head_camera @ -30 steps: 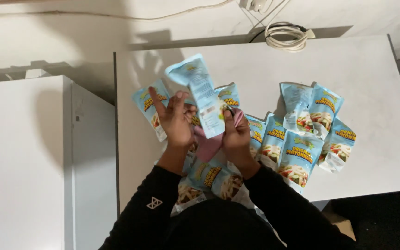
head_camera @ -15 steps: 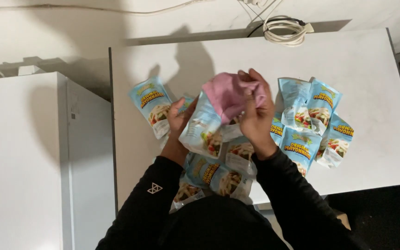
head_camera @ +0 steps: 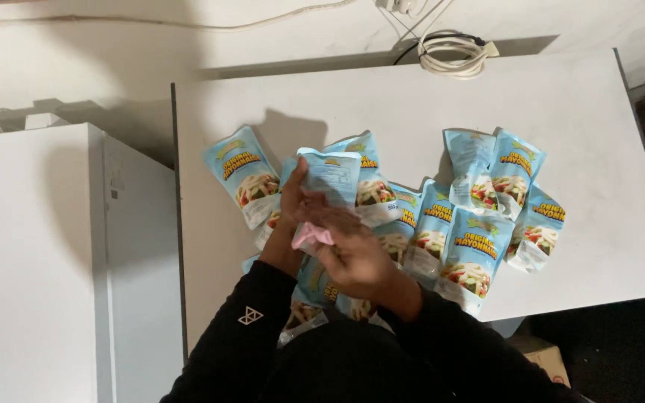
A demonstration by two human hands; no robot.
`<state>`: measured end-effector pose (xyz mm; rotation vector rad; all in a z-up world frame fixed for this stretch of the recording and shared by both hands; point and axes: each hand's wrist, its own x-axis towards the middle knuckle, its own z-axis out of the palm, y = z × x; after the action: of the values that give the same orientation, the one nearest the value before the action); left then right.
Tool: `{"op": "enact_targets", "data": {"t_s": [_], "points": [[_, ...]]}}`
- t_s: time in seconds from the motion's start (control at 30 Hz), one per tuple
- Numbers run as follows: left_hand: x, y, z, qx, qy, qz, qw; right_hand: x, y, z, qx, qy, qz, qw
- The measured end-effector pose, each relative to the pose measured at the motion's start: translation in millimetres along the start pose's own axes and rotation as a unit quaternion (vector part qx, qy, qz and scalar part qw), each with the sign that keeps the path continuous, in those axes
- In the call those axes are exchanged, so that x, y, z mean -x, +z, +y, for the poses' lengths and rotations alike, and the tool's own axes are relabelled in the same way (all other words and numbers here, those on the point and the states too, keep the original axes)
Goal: Wiping down individual mayonnaise pouches with a cloth and placing them neatly on a retail shelf.
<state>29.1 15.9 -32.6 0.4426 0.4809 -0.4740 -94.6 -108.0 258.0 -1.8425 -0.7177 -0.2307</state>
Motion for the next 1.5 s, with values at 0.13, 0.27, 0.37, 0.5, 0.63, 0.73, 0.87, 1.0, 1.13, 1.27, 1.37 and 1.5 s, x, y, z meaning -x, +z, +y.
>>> {"op": "enact_targets", "data": {"t_s": [0.13, 0.27, 0.37, 0.5, 0.63, 0.73, 0.87, 1.0, 1.13, 1.27, 1.37, 1.5], "points": [[97.5, 105.0, 33.8, -0.042, 0.023, -0.043, 0.998, 3.3, -13.1, 20.2, -0.108, 0.06, 0.138, 0.983], [82.0, 97.9, 9.8, 0.06, 0.009, -0.045, 0.997, -13.1, -21.3, 39.1, 0.099, 0.064, 0.159, 0.98], [68.8, 89.0, 9.9, -0.256, 0.156, -0.057, 0.952, -6.0, -5.0, 26.1, 0.185, 0.159, 0.042, 0.969], [84.4, 87.7, 27.9, -0.047, -0.01, -0.143, 0.989, -5.9, -5.0, -15.3, 0.147, 0.068, -0.01, 0.987], [37.8, 20.6, 21.1, -0.029, 0.079, 0.02, 0.996, -11.4, -12.2, 9.5, -0.023, 0.014, 0.039, 0.999], [8.0, -14.9, -20.7, -0.334, 0.33, -0.145, 0.871, -6.8, -12.8, 74.2, 0.177, -0.034, 0.064, 0.982], [-0.5, -13.8, -18.7, 0.018, 0.057, -0.176, 0.983, 0.4, 3.5, 50.8, 0.287, 0.051, -0.04, 0.956], [-35.9, -57.5, -1.5, -0.35, 0.415, 0.053, 0.838, 3.1, 10.4, 6.4, 0.164, 0.003, -0.042, 0.986], [113.9, 153.2, 44.3, 0.012, 0.113, 0.216, 0.97, 14.8, 13.3, 33.3, -0.129, -0.07, -0.001, 0.989], [21.9, 34.9, 28.4, 0.047, 0.064, 0.067, 0.995, -5.3, -14.5, 40.3, -0.184, 0.061, 0.089, 0.977], [23.0, 22.6, 16.5, 0.033, -0.009, 0.018, 0.999, -12.3, -14.8, 50.5, 0.073, 0.065, 0.077, 0.992], [-22.8, -24.1, -5.5, -0.292, 0.165, -0.018, 0.942, 0.0, 1.8, 33.2, 0.125, 0.084, -0.038, 0.988]]}}
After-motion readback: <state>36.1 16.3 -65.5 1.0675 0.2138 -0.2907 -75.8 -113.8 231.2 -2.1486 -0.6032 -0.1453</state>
